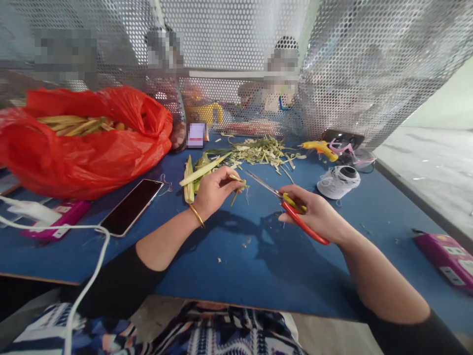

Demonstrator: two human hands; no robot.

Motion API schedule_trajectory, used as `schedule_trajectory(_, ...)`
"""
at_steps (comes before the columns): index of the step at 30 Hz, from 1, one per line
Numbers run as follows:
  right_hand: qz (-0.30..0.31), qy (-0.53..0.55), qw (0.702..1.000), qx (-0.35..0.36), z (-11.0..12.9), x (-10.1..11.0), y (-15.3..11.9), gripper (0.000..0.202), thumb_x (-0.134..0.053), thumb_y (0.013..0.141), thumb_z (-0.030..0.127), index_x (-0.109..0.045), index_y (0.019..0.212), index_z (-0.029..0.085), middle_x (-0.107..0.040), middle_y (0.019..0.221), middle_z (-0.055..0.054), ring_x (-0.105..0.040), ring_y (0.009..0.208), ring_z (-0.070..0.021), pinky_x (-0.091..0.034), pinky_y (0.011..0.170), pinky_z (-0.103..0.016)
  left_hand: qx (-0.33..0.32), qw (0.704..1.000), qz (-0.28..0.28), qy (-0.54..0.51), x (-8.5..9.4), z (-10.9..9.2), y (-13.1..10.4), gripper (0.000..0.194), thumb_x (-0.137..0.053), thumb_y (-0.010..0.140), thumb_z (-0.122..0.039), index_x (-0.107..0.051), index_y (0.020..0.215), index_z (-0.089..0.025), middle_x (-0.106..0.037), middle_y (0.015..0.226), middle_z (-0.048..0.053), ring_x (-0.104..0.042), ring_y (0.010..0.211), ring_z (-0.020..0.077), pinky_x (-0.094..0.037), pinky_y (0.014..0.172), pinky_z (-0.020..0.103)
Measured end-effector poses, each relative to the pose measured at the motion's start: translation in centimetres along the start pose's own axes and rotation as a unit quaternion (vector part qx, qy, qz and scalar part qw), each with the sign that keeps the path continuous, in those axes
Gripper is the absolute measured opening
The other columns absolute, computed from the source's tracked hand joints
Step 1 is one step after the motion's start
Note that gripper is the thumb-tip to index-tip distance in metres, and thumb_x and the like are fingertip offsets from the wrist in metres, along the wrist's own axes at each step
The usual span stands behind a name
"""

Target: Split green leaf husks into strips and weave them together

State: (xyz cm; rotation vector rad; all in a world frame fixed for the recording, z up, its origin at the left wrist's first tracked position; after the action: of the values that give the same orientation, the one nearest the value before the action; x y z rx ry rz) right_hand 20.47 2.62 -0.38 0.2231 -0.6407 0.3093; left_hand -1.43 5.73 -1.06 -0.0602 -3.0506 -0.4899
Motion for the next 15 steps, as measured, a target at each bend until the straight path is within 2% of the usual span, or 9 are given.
schedule_trajectory(5,0.012,-0.051,0.999,0.004,-0.56,0.00,-0.05,0.051,-0.074,0.069,0.051,-0.071,0.108,0.020,-0.068,0.087,-0.003,-0.060,0.074,-0.0183,-0.050,0.068,-0.030,-0.005,0.999,-0.016,0.031,0.56,-0.61,0.06,0.016,-0.081,0.067,-0.024,-0.066,0.070,-0.021,-0.065,0.070,-0.001,-0.064,0.066,0.0146,-0.048,0.068,0.026)
schedule_trajectory(10,0.030,-0.066,0.997,0.027,-0.35,0.03,-0.17,0.041,-0.071,0.073,0.050,-0.075,0.098,0.018,-0.068,0.080,-0.002,-0.058,0.068,-0.0164,-0.048,0.061,-0.027,0.001,0.999,-0.013,0.042,0.69,-0.79,0.14,0.014,-0.082,0.067,-0.021,-0.068,0.069,-0.021,-0.065,0.071,-0.001,-0.064,0.067,0.0137,-0.048,0.070,0.025)
schedule_trajectory(15,0.033,-0.067,0.997,0.016,-0.04,0.07,-0.26,0.047,-0.070,0.073,0.053,-0.075,0.101,0.016,-0.067,0.077,-0.002,-0.057,0.065,-0.0157,-0.046,0.059,-0.025,-0.013,0.999,-0.009,0.048,0.66,-1.16,0.22,0.013,-0.080,0.068,-0.019,-0.068,0.069,-0.021,-0.066,0.072,-0.001,-0.063,0.065,0.0127,-0.047,0.068,0.025)
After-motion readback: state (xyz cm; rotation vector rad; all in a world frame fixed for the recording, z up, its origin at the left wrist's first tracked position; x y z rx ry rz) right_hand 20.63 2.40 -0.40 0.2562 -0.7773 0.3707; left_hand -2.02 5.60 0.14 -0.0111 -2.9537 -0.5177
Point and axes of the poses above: each hand's wrist, its own y-axis towards the middle knuckle, its own x-axis out of the back of the hand, z = x × y, the point moved 7 cm from there along y, towards the middle knuckle
